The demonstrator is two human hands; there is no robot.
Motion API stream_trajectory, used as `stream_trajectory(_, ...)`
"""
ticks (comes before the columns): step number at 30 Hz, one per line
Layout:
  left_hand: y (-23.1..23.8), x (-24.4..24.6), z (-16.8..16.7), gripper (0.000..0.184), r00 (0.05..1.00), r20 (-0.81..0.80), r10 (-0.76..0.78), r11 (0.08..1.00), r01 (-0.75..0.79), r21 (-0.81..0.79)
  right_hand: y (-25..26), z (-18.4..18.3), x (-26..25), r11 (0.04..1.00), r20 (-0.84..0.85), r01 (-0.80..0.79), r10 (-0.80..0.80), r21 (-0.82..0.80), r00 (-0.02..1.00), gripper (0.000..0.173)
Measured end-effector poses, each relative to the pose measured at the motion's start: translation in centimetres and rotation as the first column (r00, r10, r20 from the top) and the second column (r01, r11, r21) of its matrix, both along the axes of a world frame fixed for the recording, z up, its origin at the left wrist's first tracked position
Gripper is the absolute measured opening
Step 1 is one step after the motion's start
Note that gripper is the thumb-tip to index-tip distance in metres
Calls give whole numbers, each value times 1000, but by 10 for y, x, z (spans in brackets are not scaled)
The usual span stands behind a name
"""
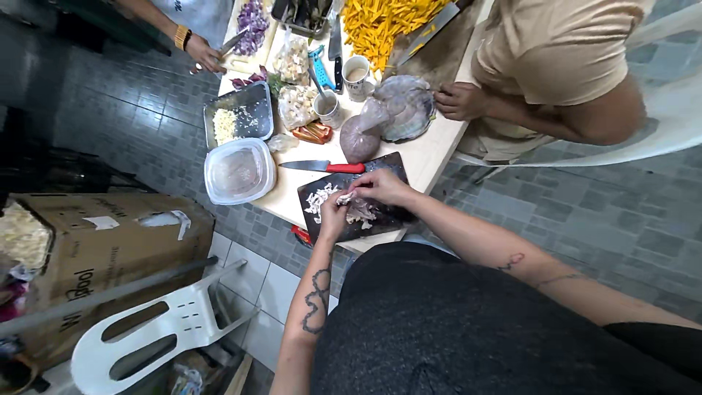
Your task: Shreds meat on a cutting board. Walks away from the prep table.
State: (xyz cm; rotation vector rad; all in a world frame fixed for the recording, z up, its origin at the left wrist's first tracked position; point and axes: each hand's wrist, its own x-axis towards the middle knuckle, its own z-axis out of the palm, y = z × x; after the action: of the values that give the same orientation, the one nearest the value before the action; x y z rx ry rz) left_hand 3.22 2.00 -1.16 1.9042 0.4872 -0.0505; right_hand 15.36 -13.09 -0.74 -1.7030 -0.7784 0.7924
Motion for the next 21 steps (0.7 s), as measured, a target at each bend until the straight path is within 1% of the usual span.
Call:
stream_trajectory(3,9,-2,2,23,999,47,-18,1000,17,19,6,6,0,1000,-33,-9,9,-22,999,15)
stream_trajectory(6,15,-5,3,23,995,86,-40,999,38,23,13,13,-5,998,68,6,-1,-64,998,13)
stream_trajectory(9,21,-3,6,25,994,69,-83,995,79,59,17,23,-9,994,127,35,-22,-101,992,13)
stream_trajectory(12,29,3,14,28,985,27,-168,977,163,136,20,30,-11,998,245,-11,28,-70,969,20)
stream_trajectory(15,36,7,23,24,978,8,-210,964,205,171,24,30,-19,998,362,-59,43,32,931,25)
stream_trajectory(16,37,7,24,24,975,14,-224,960,218,175,25,28,-22,997,401,-51,23,59,916,24)
stream_trajectory(19,37,6,21,20,963,76,-260,941,235,245,31,23,-30,993,512,25,-83,118,855,16)
stream_trajectory(21,37,7,22,21,962,68,-266,925,234,300,35,29,-36,997,534,50,-73,57,843,16)
